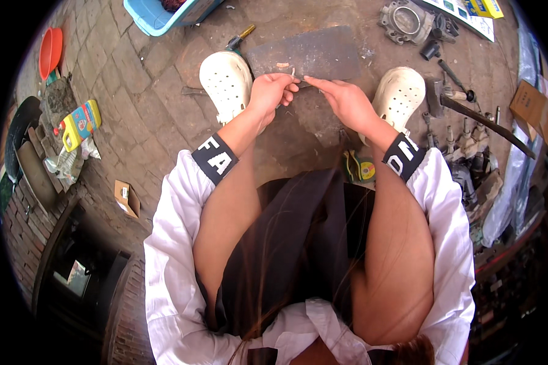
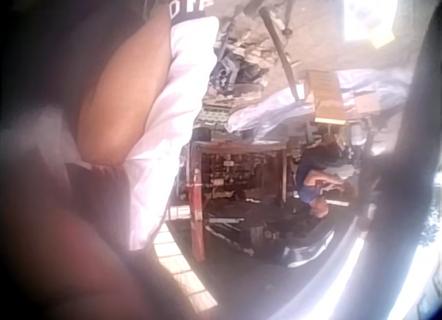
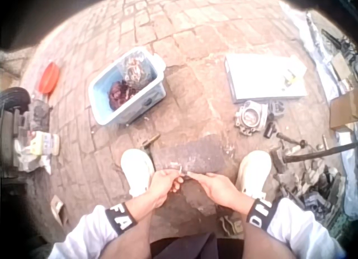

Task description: The person sits on the ground and uses a knife to scrape and sharpen small metal rods. They repeatedly scrape the rods against a flat metal plate, occasionally inspecting the edges and placing finished pieces into a blue container.

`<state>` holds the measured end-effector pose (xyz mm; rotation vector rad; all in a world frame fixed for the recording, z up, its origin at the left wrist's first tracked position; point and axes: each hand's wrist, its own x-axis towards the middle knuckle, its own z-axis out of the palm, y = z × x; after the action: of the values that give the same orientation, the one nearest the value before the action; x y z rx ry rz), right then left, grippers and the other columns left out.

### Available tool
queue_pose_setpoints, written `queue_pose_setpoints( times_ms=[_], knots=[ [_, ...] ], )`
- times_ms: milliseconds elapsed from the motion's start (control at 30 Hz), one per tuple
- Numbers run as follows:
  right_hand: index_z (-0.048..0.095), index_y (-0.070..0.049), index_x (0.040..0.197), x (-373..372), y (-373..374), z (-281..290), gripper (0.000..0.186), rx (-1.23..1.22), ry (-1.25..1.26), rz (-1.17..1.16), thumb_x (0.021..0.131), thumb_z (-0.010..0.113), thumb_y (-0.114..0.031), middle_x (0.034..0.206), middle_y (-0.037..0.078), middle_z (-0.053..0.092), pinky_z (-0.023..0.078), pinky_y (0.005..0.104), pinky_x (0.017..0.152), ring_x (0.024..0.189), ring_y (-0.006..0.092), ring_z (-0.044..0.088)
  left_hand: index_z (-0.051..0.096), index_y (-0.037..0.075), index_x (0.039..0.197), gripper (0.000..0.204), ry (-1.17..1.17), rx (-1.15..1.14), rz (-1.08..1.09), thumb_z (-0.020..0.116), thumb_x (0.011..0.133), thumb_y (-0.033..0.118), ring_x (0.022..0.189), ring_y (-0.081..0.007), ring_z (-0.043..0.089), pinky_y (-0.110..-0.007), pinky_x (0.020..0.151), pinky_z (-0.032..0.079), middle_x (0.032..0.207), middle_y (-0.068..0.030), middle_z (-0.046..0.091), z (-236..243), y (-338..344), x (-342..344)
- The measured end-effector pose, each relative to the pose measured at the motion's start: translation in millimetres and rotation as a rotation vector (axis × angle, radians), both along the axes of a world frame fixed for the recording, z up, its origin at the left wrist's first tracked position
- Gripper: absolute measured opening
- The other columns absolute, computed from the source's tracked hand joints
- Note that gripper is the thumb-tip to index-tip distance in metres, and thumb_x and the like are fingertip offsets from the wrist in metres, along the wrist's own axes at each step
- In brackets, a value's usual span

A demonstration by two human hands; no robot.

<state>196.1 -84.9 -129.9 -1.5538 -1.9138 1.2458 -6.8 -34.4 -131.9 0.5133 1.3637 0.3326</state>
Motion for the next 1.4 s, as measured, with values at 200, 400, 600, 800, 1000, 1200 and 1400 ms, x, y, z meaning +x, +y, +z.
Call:
queue_pose_setpoints(
  times_ms=[200,400,600,800,1000,1200,1400],
  knots=[
    [0.057,-0.022,0.128,0,2,3,0.04,0.006,-0.045,0.036,0.09,0.054,-0.01,0.077,0.015,0.058,0.049,0.041,0.066,0.071,0.0329,0.059,0.067,0.0,0.088,0.017,-0.005,0.006,0.004,0.055,0.09,0.012,0.052,-0.0077,0.052,-0.022,0.046,0.039,0.07,-0.0018,0.061,-1,-1,0],
    [0.052,-0.025,0.133,-3,5,11,0.055,-0.054,-0.215,0.12,0.084,0.054,-0.001,0.078,0.015,0.056,0.049,0.0412,0.063,0.07,0.0334,0.06,0.068,0.0,0.087,0.017,0.002,-0.007,0.021,0.055,0.089,0.011,0.051,-0.0081,0.05,-0.022,0.045,0.037,0.068,-0.0017,0.061,-3,0,0],
    [0.051,-0.026,0.134,-2,5,9,0.059,0.0,-0.267,0.145,0.081,0.053,0.0,0.076,0.016,0.054,0.049,0.0415,0.061,0.068,0.034,0.06,0.068,0.0,0.088,0.016,0.012,0.006,0.013,0.056,0.089,0.01,0.05,-0.0076,0.049,-0.023,0.045,0.037,0.066,-0.0009,0.059,-4,0,0],
    [0.052,-0.022,0.132,0,7,6,0.05,-0.066,-0.115,0.081,0.086,0.053,-0.003,0.085,0.018,0.061,0.049,0.0417,0.068,0.076,0.0353,0.061,0.068,0.0,0.087,0.016,0.04,0.002,0.016,0.056,0.089,0.01,0.048,-0.0072,0.047,-0.023,0.044,0.035,0.065,0.0001,0.058,0,1,3],
    [0.054,-0.02,0.131,5,0,-1,0.042,-0.06,-0.064,0.06,0.091,0.052,-0.007,0.09,0.018,0.063,0.049,0.0414,0.073,0.081,0.0359,0.061,0.068,0.0,0.086,0.017,0.072,0.015,-0.007,0.055,0.089,0.01,0.047,-0.0075,0.045,-0.023,0.043,0.033,0.064,0.0005,0.056,0,1,4],
    [0.055,-0.02,0.13,-1,2,7,0.041,-0.052,-0.054,0.031,0.091,0.053,-0.007,0.089,0.019,0.063,0.048,0.0414,0.072,0.081,0.0358,0.06,0.068,-0.001,0.086,0.017,0.052,-0.003,-0.005,0.055,0.088,0.011,0.044,-0.0072,0.042,-0.023,0.041,0.03,0.063,0.0012,0.055,3,3,1],
    [0.056,-0.021,0.128,-2,3,2,0.038,-0.029,-0.058,0.036,0.092,0.053,-0.013,0.079,0.016,0.06,0.049,0.0427,0.066,0.073,0.0347,0.06,0.068,-0.001,0.086,0.018,0.047,-0.003,-0.007,0.055,0.088,0.011,0.044,-0.007,0.042,-0.024,0.042,0.03,0.062,0.0013,0.055,4,4,5]
  ],
)
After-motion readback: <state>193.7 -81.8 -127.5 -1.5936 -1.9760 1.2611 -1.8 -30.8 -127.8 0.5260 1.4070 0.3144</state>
